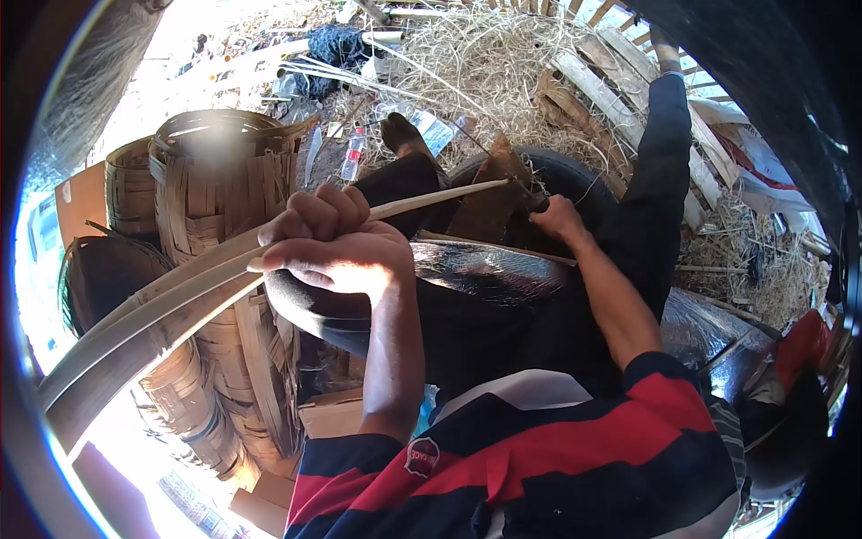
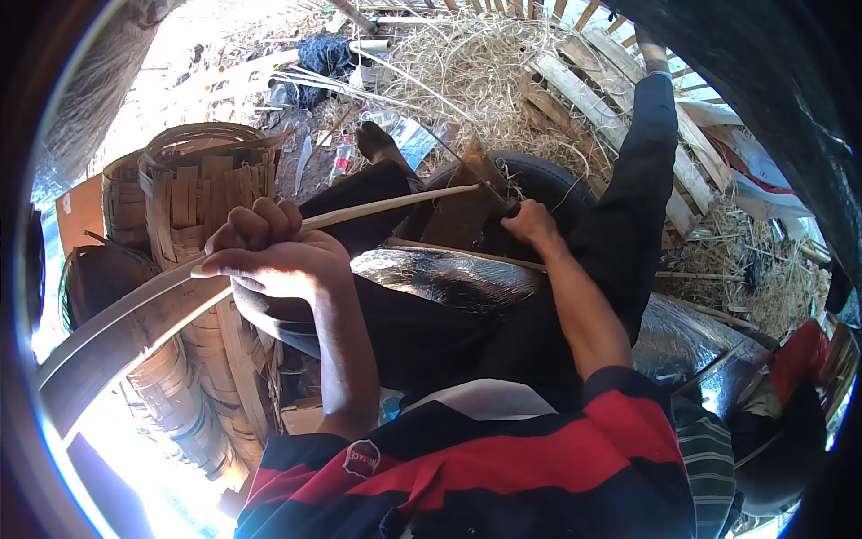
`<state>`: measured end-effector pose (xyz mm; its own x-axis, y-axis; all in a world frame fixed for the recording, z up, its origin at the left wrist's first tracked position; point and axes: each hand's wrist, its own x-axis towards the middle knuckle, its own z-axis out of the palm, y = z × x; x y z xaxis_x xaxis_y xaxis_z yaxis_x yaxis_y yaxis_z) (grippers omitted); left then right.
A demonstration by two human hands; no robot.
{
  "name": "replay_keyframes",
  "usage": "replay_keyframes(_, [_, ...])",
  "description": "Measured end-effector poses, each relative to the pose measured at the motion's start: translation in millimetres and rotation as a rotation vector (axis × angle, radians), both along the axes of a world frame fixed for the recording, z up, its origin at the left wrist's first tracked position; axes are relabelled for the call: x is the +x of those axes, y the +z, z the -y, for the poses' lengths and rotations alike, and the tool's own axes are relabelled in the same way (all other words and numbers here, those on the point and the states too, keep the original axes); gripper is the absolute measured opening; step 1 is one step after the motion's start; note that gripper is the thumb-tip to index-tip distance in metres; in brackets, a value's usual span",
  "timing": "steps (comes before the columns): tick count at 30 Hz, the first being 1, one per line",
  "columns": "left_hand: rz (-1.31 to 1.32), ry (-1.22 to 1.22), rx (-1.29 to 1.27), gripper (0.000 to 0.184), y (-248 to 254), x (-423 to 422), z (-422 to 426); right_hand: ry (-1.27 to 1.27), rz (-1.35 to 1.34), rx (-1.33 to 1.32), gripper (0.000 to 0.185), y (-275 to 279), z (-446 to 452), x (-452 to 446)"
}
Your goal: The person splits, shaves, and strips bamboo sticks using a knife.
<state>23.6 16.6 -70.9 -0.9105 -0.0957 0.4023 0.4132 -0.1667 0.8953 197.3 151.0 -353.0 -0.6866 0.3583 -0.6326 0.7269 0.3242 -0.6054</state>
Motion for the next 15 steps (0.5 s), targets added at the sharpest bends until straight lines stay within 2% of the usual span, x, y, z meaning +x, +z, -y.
replay_keyframes(4, [-0.036, 0.031, 0.007, 0.056, 1, -3, -13, 0.043, -0.009, -0.036, 0.033, 13, -5, -4])
replay_keyframes(6, [-0.048, 0.074, 0.036, 0.055, 1, -5, -16, 0.102, -0.205, -0.063, 0.032, 30, 6, -11])
replay_keyframes(7, [-0.069, 0.047, 0.016, 0.055, 1, -5, -15, 0.103, -0.203, -0.062, 0.032, 45, 11, -18])
replay_keyframes(9, [-0.075, 0.011, -0.015, 0.054, 1, -3, -12, 0.057, -0.492, -0.236, 0.024, 75, 25, -28])
replay_keyframes(11, [-0.029, 0.076, -0.074, 0.056, 2, -2, -13, 0.080, -0.502, -0.316, 0.021, 84, 33, -37])
replay_keyframes(13, [-0.015, 0.091, -0.070, 0.057, 1, -2, -13, 0.093, -0.538, -0.423, 0.020, 76, 39, -38])
replay_keyframes(15, [-0.004, 0.108, -0.068, 0.057, 1, -3, -9, 0.056, -0.500, -0.354, 0.022, 57, 37, -28])
